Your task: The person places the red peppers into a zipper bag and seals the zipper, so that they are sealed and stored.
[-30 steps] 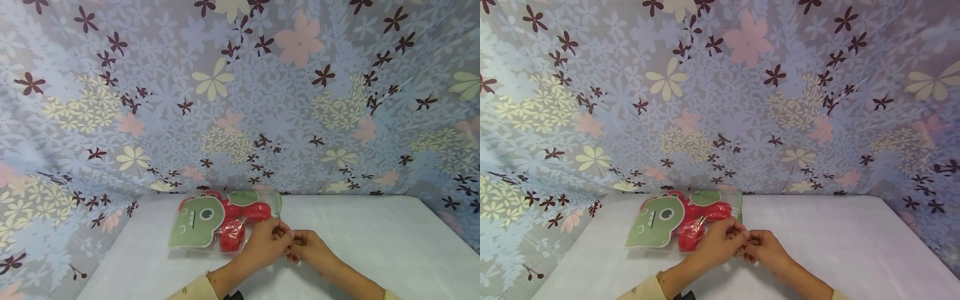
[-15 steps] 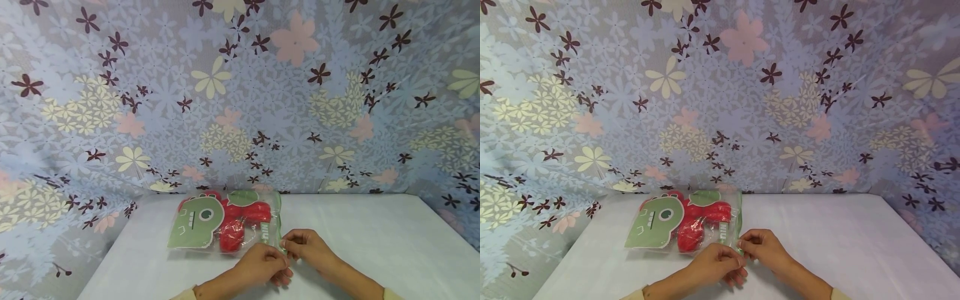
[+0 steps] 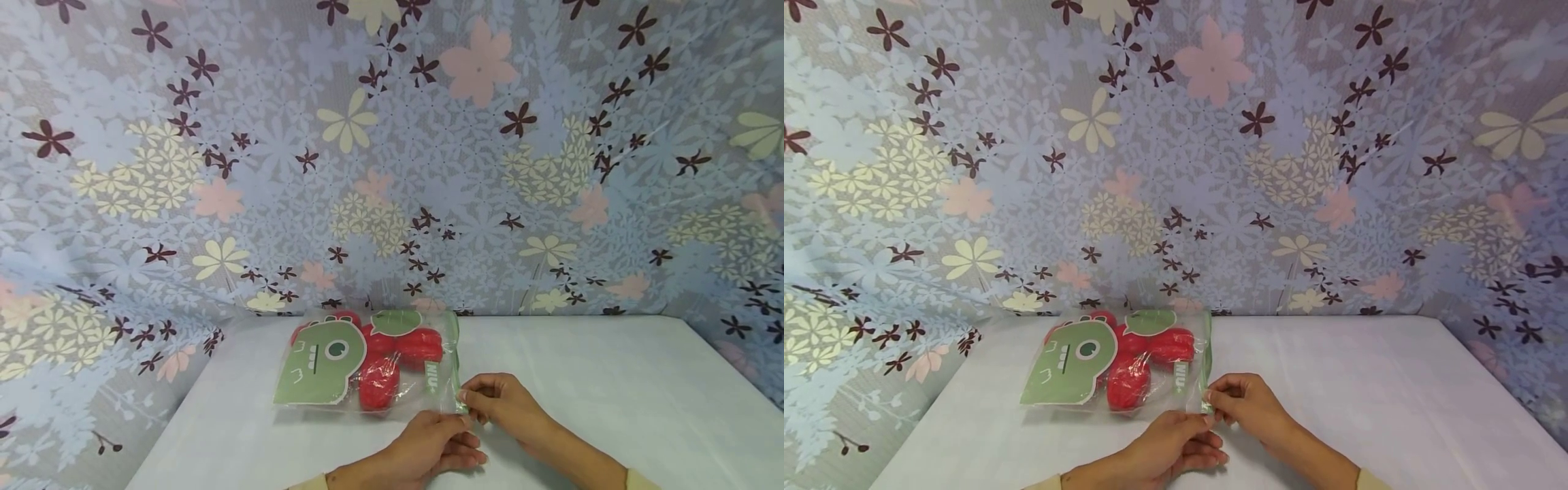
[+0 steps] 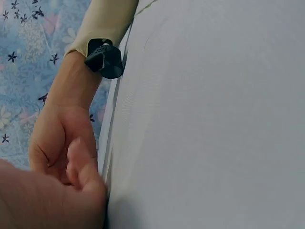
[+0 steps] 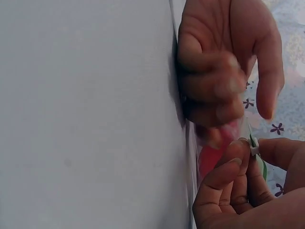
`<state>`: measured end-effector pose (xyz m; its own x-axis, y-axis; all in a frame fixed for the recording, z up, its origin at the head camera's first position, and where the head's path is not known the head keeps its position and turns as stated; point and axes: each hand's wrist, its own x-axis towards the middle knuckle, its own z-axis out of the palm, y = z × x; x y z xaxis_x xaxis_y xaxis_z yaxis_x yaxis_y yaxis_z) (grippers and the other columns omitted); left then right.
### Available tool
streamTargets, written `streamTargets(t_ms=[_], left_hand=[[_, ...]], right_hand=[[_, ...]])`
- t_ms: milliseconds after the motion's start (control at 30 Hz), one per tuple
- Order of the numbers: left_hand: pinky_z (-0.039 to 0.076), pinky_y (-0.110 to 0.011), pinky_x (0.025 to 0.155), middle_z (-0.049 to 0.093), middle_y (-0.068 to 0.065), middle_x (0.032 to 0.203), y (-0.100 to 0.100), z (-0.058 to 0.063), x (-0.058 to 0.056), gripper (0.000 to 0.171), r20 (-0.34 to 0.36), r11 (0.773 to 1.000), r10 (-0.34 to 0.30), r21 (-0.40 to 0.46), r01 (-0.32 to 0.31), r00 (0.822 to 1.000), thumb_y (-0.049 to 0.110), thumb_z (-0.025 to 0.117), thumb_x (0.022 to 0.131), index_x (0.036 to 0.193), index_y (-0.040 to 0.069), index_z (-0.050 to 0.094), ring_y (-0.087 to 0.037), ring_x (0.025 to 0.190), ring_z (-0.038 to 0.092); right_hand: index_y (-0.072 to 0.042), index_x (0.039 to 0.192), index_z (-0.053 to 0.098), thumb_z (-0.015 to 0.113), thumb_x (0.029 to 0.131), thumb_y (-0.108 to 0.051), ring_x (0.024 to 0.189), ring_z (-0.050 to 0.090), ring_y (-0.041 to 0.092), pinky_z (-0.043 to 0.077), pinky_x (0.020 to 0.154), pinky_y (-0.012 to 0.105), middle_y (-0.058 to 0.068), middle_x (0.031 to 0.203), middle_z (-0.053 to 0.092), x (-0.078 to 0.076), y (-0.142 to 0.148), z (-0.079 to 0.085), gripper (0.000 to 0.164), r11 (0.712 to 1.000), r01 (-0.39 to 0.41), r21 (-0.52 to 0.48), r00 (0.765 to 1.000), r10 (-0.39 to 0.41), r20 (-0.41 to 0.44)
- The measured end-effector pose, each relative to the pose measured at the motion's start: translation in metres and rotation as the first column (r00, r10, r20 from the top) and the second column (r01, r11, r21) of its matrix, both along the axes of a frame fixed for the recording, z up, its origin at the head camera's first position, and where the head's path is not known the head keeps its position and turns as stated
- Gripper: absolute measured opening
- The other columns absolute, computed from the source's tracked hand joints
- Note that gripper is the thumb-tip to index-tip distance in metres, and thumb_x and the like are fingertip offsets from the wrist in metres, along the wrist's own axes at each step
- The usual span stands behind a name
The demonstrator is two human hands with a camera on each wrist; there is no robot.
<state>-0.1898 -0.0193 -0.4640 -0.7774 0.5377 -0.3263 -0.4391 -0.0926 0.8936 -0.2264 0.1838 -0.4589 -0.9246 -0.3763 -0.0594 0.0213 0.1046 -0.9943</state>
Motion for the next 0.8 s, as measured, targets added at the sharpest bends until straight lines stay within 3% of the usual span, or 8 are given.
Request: streamTargets(t_ms=[200, 333, 567, 800], left_hand=[[0.062, -0.026, 0.082, 0.076, -0.009, 0.094, 0.001, -0.004, -0.006, 0.036, -0.067, 0.982, 0.189, -0.017, -0.191, 0.98, 0.027, 0.062, 0.108, 0.111, -0.006, 0.073, -0.014, 0.085, 0.075], [0.061, -0.023, 0.076, 0.076, -0.01, 0.091, 0.001, -0.007, -0.01, 0.028, -0.114, 0.964, 0.264, -0.009, -0.267, 0.958, 0.019, 0.063, 0.107, 0.113, -0.007, 0.073, -0.012, 0.08, 0.072], [0.058, -0.022, 0.074, 0.073, -0.004, 0.082, -0.001, -0.01, -0.01, 0.018, -0.138, 0.962, 0.269, 0.0, -0.272, 0.953, 0.01, 0.064, 0.106, 0.112, -0.005, 0.071, -0.01, 0.076, 0.068], [0.055, -0.02, 0.071, 0.073, -0.003, 0.081, -0.001, -0.01, -0.01, 0.013, -0.158, 0.965, 0.258, 0.004, -0.26, 0.953, 0.005, 0.065, 0.104, 0.109, -0.004, 0.071, -0.009, 0.074, 0.065]], right_hand=[[0.008, 0.112, 0.07, 0.066, 0.103, -0.014, 0.074, 0.063, 0.013, 0.053, 0.065, 0.027, 0.002, 0.085, 0.069, 0.0, 0.0, -0.001, 0.024, 1.0, -0.02, 0.014, 1.0, 0.02, 0.005], [0.007, 0.11, 0.07, 0.068, 0.103, -0.016, 0.074, 0.063, 0.013, 0.054, 0.065, 0.027, 0.003, 0.085, 0.07, 0.001, -0.001, 0.0, 0.025, 0.999, -0.032, 0.02, 1.0, 0.032, 0.002], [0.008, 0.108, 0.069, 0.068, 0.103, -0.015, 0.072, 0.063, 0.013, 0.054, 0.063, 0.027, 0.006, 0.085, 0.07, 0.001, 0.0, -0.003, 0.024, 0.997, -0.065, 0.032, 0.998, 0.065, -0.014], [0.006, 0.092, 0.066, 0.071, 0.1, -0.015, 0.063, 0.059, 0.011, 0.049, 0.053, 0.023, 0.006, 0.077, 0.067, 0.003, -0.002, -0.004, 0.022, 0.984, -0.121, 0.127, 0.99, 0.129, -0.055]])
